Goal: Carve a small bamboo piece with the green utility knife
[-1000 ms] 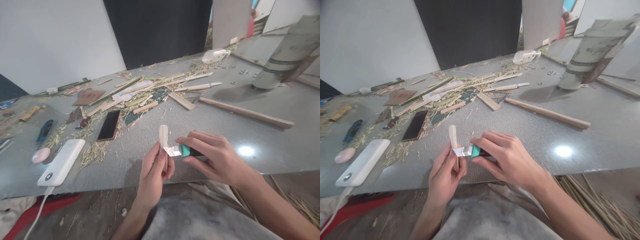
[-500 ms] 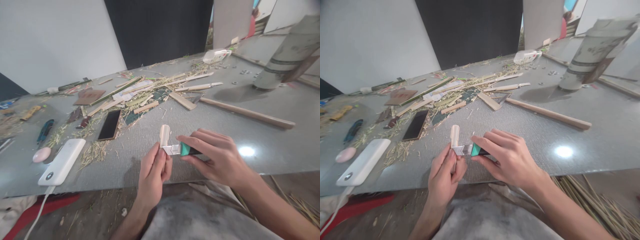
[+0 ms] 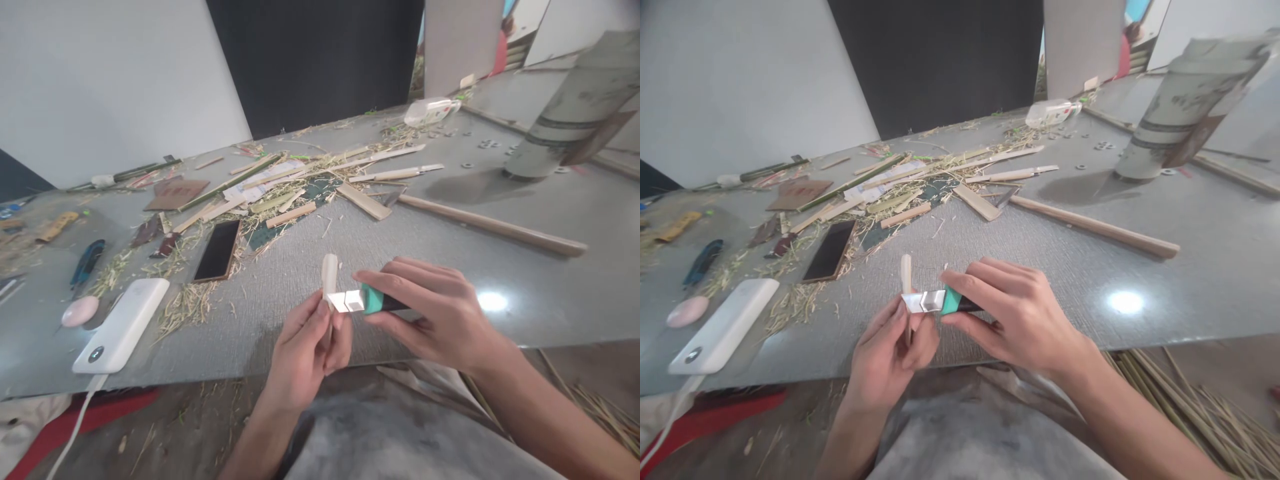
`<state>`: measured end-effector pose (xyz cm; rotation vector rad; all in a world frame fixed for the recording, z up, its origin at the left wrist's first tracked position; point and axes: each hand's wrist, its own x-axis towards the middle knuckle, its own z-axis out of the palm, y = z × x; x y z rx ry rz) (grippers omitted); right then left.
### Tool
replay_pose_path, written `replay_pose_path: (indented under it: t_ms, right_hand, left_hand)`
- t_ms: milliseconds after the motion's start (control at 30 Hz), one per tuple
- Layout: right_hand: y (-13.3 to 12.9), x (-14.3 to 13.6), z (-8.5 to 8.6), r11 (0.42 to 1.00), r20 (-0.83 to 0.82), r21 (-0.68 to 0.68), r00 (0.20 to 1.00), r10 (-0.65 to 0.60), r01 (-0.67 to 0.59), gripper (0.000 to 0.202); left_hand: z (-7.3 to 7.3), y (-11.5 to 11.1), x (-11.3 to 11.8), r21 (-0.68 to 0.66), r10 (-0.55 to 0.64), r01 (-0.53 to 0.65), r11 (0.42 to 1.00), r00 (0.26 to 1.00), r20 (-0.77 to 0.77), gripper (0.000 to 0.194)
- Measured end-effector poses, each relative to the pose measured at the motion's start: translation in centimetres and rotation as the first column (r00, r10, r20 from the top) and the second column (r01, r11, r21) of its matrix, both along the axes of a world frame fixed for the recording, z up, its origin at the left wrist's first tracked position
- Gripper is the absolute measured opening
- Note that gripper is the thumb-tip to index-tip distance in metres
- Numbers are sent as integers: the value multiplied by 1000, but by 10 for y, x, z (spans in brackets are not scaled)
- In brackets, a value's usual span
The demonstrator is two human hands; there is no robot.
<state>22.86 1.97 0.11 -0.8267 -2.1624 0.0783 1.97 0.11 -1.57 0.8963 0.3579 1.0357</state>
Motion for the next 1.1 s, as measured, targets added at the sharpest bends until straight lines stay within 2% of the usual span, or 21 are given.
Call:
replay_pose_path:
  t_ms: [167,367,467,633,967,1100]
  right_hand:
    - [-1,1,-2,1000,20,-29,1000,-7,8,35]
    - [-1,-3,-1,999,46,-38,999,2,0,33]
    - [-1,-3,0,999,45,-44,999,5,-3,33]
    - [-3,-2,2,997,51,-75,998,38,-35,33]
    - [-3,-1,0,992,39,-102,997,72,-68,34]
    - [-2,-2,0,992,38,-93,995,90,-86,33]
  left_hand:
    - [2,0,3,-77,82,-89,993,993,-85,31]
    - [1,0,0,-29,40,-43,999,996,-79,22]
    - [2,-1,-1,14,43,-41,999,990,-137,16]
    - [0,-3,2,14,147,-150,989,934,-325,22]
    - [6,-6,6,59,180,-170,984,912,-368,25]
    - [5,-7,5,56,177,-169,984,910,-374,26]
